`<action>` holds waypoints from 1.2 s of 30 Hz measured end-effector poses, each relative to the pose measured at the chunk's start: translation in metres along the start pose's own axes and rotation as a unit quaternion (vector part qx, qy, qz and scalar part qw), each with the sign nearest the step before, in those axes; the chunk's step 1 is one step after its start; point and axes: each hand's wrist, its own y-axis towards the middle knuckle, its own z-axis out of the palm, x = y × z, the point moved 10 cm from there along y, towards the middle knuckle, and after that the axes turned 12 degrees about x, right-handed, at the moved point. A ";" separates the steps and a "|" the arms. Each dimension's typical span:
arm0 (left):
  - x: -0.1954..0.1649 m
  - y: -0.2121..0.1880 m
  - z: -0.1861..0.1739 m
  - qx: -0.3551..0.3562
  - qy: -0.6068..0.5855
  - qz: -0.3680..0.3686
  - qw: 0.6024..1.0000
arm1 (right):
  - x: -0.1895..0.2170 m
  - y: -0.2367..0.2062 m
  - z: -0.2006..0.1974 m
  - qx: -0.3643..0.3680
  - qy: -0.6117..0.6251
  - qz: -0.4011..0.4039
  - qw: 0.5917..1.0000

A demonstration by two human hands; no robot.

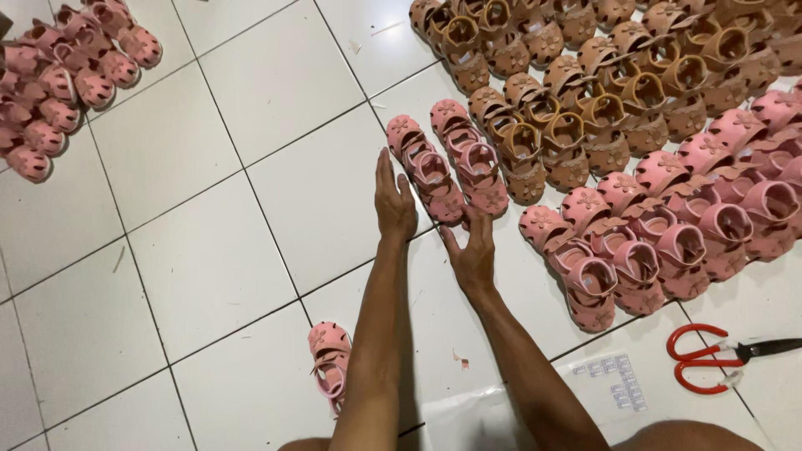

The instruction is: The person sits on the floor and applies small adhesive labels to the inside of pink children's sandals. They peel labels from a sheet, press them onto the insole of each sandal, and place the finished sandals in a row. The person also uses scissors to trim a label on one sandal.

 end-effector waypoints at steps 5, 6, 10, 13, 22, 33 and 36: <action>-0.004 0.023 0.001 0.028 0.044 -0.025 0.998 | 0.002 0.002 0.000 0.002 -0.012 -0.017 1.000; -0.006 0.022 0.001 0.033 0.049 -0.032 0.998 | 0.001 0.001 0.001 0.005 -0.013 -0.011 1.000; -0.025 0.016 0.006 0.064 0.087 -0.022 0.994 | 0.000 -0.007 -0.009 -0.039 0.007 -0.021 0.999; -0.031 0.014 0.008 0.085 0.075 -0.029 0.993 | -0.001 -0.010 -0.013 -0.063 0.003 -0.014 0.998; -0.016 0.008 0.012 0.091 0.077 -0.061 0.991 | -0.009 -0.013 -0.012 -0.060 0.008 0.015 0.998; -0.025 -0.105 0.017 0.083 0.137 -0.022 0.987 | 0.012 -0.071 -0.017 -0.036 -0.050 -0.028 0.998; -0.043 -0.155 0.021 0.110 0.196 -0.010 0.974 | 0.021 -0.102 -0.020 0.013 -0.017 0.000 1.000</action>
